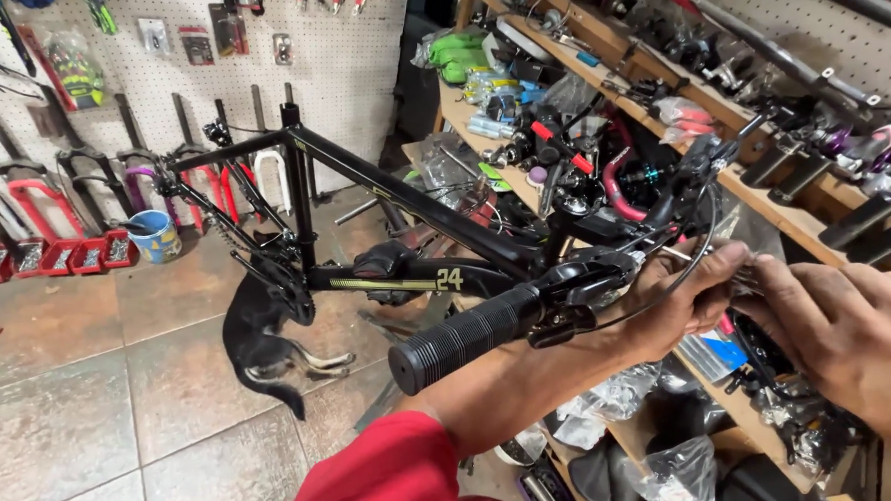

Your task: Adjusting and tightening bicycle brake levers and handlebars onto a frame using an allen wrench.

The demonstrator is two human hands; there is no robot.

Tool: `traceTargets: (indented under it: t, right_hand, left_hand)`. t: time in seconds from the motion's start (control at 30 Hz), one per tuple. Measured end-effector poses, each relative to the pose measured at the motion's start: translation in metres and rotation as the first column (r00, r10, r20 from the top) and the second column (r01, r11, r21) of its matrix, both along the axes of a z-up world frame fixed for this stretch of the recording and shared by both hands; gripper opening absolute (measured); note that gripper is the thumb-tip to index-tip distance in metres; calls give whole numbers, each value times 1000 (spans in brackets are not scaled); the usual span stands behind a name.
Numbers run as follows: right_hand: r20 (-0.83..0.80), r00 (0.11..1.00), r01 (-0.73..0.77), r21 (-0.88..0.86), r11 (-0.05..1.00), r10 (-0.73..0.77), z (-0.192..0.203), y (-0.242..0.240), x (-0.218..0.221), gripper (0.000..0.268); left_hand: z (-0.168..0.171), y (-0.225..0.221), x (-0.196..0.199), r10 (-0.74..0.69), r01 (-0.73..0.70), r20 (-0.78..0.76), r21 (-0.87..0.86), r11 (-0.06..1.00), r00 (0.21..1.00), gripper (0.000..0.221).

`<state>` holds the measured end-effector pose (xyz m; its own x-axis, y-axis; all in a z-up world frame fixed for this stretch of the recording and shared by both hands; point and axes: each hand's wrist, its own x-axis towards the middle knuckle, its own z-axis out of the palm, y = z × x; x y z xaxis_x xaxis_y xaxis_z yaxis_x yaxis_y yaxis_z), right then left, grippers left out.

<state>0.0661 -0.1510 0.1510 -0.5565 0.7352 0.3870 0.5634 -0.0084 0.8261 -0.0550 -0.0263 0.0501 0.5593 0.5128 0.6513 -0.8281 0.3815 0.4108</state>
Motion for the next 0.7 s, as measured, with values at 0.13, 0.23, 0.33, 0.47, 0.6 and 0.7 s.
traceTargets:
  t: [0.13, 0.23, 0.33, 0.47, 0.6, 0.7]
  right_hand:
    - [-340, 905, 171, -263, 950, -257, 20, 14, -12, 39]
    - [-632, 707, 95, -358, 929, -316, 12, 20, 13, 28]
    - [-760, -60, -303, -603, 738, -647, 5, 36, 46, 69]
    - [-766, -119, -196, -606, 771, -632, 0, 19, 10, 74]
    - [-471, 881, -1, -110, 994, -51, -20, 6, 0, 57]
    - [-381, 911, -193, -58, 980, 157, -47, 13, 39, 53]
  left_hand:
    - [-9, 3, 6, -42, 42, 48, 0, 999, 998, 15]
    - [-17, 3, 10, -66, 68, 54, -25, 997, 996, 13]
    - [-32, 6, 19, -55, 55, 19, -12, 998, 998, 20]
    - [-30, 5, 17, 19, -19, -57, 10, 1000, 998, 24]
    - [-31, 3, 24, 27, -29, -74, -20, 999, 997, 26]
    - [-17, -2, 9, 73, -80, -112, -56, 995, 991, 24]
